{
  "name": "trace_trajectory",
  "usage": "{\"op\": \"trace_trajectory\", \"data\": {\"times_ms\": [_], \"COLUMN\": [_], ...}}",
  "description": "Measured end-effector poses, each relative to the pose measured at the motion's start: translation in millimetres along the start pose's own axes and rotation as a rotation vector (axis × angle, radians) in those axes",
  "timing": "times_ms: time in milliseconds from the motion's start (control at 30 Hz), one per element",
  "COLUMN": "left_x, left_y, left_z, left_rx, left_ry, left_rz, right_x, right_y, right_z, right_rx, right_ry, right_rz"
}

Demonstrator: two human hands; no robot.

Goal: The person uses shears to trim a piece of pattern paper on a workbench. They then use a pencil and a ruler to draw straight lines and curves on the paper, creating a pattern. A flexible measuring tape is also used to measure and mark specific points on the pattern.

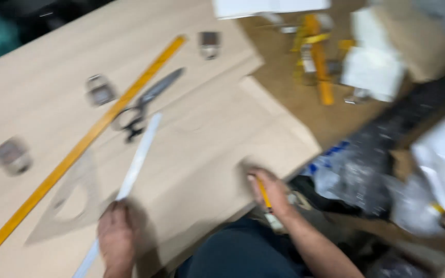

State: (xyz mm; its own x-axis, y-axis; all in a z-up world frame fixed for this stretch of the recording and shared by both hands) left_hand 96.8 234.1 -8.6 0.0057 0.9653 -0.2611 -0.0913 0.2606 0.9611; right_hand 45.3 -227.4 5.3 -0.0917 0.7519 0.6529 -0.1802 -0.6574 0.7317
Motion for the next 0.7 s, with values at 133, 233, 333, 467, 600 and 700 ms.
{"op": "trace_trajectory", "data": {"times_ms": [133,233,333,467,600,700], "left_x": [-112.7,-153.0,-211.3,-271.7,-290.4,-331.7], "left_y": [27.7,-19.9,-40.5,-66.3,-117.4,-84.1], "left_z": [8.4,-4.2,-9.0,-13.1,-15.5,-1.4], "left_rx": [-0.306,-0.146,-0.073,-0.029,0.087,-0.031], "left_ry": [-0.091,-0.131,-0.119,-0.098,0.049,0.101], "left_rz": [0.052,-0.095,-0.126,-0.075,0.011,-0.025], "right_x": [0.0,-38.8,-84.8,-159.8,-197.8,-227.3], "right_y": [50.5,71.0,102.1,141.5,183.2,183.9], "right_z": [27.7,45.9,76.2,129.4,186.0,208.7], "right_rx": [-0.065,-0.018,-0.038,-0.031,-0.031,0.122], "right_ry": [0.012,-0.013,0.058,0.063,0.227,0.230], "right_rz": [-0.075,-0.130,-0.206,-0.445,-0.590,-0.625]}}
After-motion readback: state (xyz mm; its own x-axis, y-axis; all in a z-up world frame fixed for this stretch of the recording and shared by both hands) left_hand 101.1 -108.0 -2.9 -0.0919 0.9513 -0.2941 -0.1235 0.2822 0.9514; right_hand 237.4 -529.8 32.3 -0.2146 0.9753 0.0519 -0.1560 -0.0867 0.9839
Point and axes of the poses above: each hand's wrist, its own z-axis towards the middle knuckle, its own y-axis out of the back of the hand, x = y × z, the point moved 10 cm from there along z, towards the middle knuckle, and after that the axes turned 13 degrees about y, right-handed, at the moved point
